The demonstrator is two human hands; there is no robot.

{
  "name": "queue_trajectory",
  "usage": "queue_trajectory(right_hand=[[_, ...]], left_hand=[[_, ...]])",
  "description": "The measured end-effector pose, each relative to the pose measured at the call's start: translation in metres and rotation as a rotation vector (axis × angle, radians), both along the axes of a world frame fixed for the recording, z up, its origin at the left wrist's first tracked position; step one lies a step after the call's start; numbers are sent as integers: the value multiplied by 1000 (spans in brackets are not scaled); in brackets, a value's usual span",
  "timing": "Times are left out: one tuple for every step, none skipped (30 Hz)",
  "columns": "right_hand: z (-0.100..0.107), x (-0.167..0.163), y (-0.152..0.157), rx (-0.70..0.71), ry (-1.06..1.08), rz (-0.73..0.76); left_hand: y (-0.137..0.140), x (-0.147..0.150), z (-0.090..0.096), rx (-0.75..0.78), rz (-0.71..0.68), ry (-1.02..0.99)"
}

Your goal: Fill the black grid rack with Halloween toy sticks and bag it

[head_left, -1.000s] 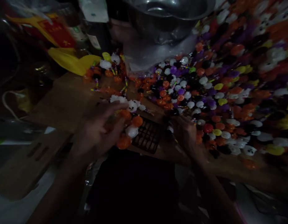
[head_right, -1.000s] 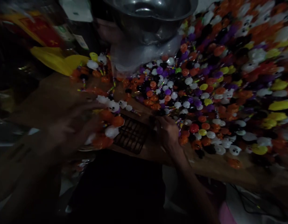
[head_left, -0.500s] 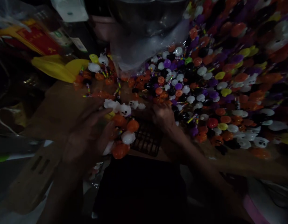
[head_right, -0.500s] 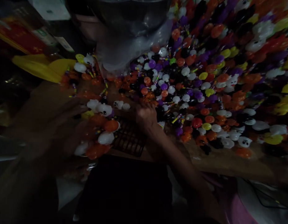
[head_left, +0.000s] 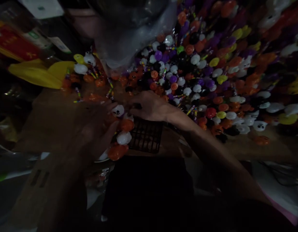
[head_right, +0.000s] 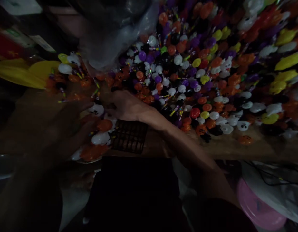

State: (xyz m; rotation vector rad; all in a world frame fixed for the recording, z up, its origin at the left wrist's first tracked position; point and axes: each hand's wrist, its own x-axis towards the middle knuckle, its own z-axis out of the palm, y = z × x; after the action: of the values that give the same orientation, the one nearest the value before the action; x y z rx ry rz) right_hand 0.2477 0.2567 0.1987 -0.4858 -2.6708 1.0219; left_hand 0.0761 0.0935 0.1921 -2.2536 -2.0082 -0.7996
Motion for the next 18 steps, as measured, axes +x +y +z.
queue_trajectory(right_hand=[[-2, -6, 0, -6, -40, 38], [-3, -10, 1, -23, -67, 64], [-5, -12, 1, -50, -76, 78], [-7, -12, 1, -85, -67, 97], [-9, -11, 1, -123, -45, 123], [-11, -9, -1, -155, -20, 141], [-14, -7, -3, -173, -6, 143], [-17, -6, -6, -178, -15, 121], [-21, -5, -10, -175, -45, 74], [-25, -5, -15, -170, -76, 14], [-31, -6, -22, -167, -90, -42], [-37, -7, -28, -169, -78, -91], [-45, -8, -35, -171, -43, -128], [-52, -8, -40, -169, 5, -157], [-59, -8, -46, -163, 54, -176], [-65, -8, -50, -154, 96, -197], [-70, -7, -52, -142, 131, -225], [-73, -6, -54, -132, 162, -257]], left_hand=[[0, -1, -1, 10, -8, 10], [0, -2, -1, 15, -13, 18], [0, -3, -2, 16, -16, 24], [-1, -3, -2, 11, -16, 27], [-1, -3, -2, -1, -11, 28], [0, -3, -2, -19, 2, 28], [0, -2, -2, -32, 11, 29], [0, -2, -1, -49, 5, 29], [0, -3, -1, -62, -10, 30], [0, -4, -1, -81, -41, 41], [0, -7, -1, -108, -83, 63], [0, -10, -2, -135, -134, 96], [1, -13, -3, -148, -175, 131], [1, -16, -5, -154, -208, 167], [1, -18, -7, -148, -228, 190], [1, -18, -8, -149, -227, 198], [1, -17, -9, -143, -196, 183], [1, -14, -10, -141, -150, 159]])
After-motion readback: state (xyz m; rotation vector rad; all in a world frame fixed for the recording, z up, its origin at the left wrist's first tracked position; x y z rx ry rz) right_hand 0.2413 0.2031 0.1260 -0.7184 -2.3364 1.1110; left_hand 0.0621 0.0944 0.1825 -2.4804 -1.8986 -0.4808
